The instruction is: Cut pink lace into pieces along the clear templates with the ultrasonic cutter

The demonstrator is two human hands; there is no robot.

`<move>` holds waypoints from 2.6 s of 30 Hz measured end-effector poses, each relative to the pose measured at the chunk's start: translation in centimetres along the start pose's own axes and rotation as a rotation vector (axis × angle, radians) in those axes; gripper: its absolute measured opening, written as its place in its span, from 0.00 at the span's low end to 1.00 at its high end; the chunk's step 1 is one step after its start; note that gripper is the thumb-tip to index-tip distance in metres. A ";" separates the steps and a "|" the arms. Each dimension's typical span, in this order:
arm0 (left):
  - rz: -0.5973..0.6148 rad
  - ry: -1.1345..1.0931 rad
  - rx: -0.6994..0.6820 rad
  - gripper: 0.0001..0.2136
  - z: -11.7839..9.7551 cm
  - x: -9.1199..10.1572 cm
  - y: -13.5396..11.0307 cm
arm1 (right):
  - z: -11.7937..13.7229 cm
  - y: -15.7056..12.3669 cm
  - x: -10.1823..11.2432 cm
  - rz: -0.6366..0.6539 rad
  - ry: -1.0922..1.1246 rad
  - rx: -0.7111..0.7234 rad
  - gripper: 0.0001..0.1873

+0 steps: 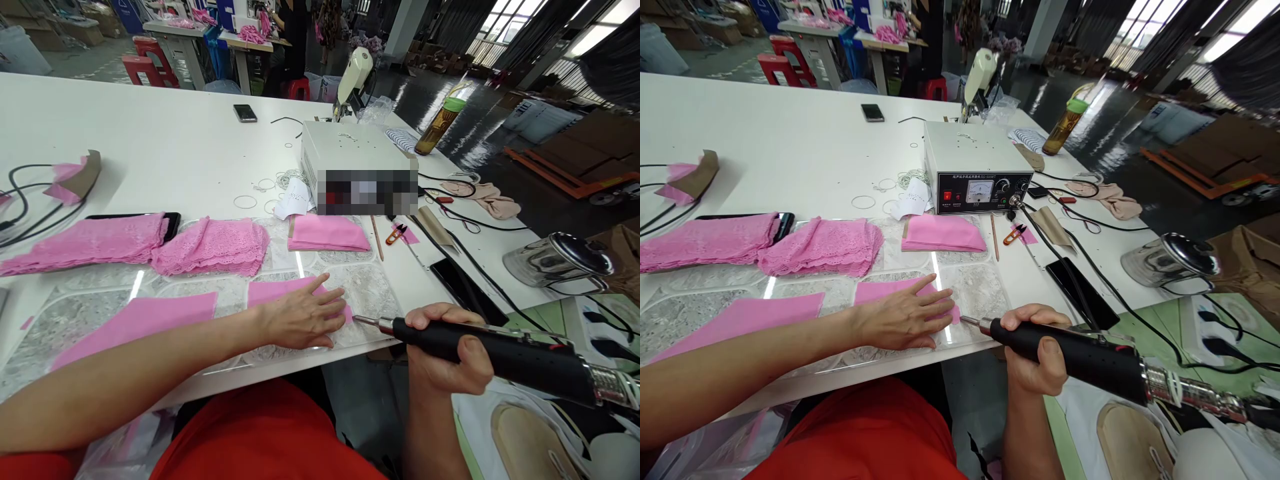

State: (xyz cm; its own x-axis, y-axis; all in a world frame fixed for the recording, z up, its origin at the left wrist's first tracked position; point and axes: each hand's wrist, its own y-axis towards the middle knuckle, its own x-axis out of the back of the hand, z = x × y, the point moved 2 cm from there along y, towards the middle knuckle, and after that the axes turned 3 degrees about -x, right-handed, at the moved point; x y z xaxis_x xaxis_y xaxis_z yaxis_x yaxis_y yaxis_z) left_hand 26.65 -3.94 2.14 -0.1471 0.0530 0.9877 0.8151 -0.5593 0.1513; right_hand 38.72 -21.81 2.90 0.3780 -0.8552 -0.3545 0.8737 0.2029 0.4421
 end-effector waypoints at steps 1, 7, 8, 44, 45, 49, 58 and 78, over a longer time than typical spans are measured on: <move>-0.009 -0.001 -0.002 0.19 0.0 0.0 0.0 | 0.0 0.0 0.0 0.008 0.003 0.002 0.09; 0.002 -0.004 0.007 0.18 0.0 0.0 0.0 | 0.0 0.0 0.2 0.020 -0.051 0.012 0.09; 0.013 -0.001 0.008 0.18 0.0 0.0 0.0 | 0.1 0.0 0.2 0.021 -0.067 0.017 0.09; -0.016 0.008 -0.005 0.19 -0.1 -0.2 0.0 | 0.2 0.1 -0.4 0.050 0.101 -0.009 0.09; -0.018 0.005 -0.006 0.19 -0.1 -0.2 0.0 | 0.2 0.1 -0.4 0.052 0.098 -0.008 0.09; -0.004 -0.009 0.004 0.20 -0.1 -0.3 0.0 | 0.4 0.1 -0.6 0.060 0.099 -0.003 0.08; 0.001 -0.121 0.071 0.21 0.2 -0.6 -1.3 | 0.4 0.2 -0.5 0.040 0.071 0.000 0.07; 0.041 -0.380 0.483 0.22 -2.5 2.0 -13.9 | 0.8 -2.6 -4.8 0.103 0.115 -0.171 0.13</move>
State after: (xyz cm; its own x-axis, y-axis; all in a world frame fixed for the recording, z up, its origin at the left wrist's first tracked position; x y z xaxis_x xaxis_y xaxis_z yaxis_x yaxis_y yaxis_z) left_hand 13.60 1.91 1.91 0.0272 0.3805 0.9244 0.9907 -0.1338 0.0260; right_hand 34.36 -18.63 4.11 0.4919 -0.7676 -0.4109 0.8641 0.3729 0.3380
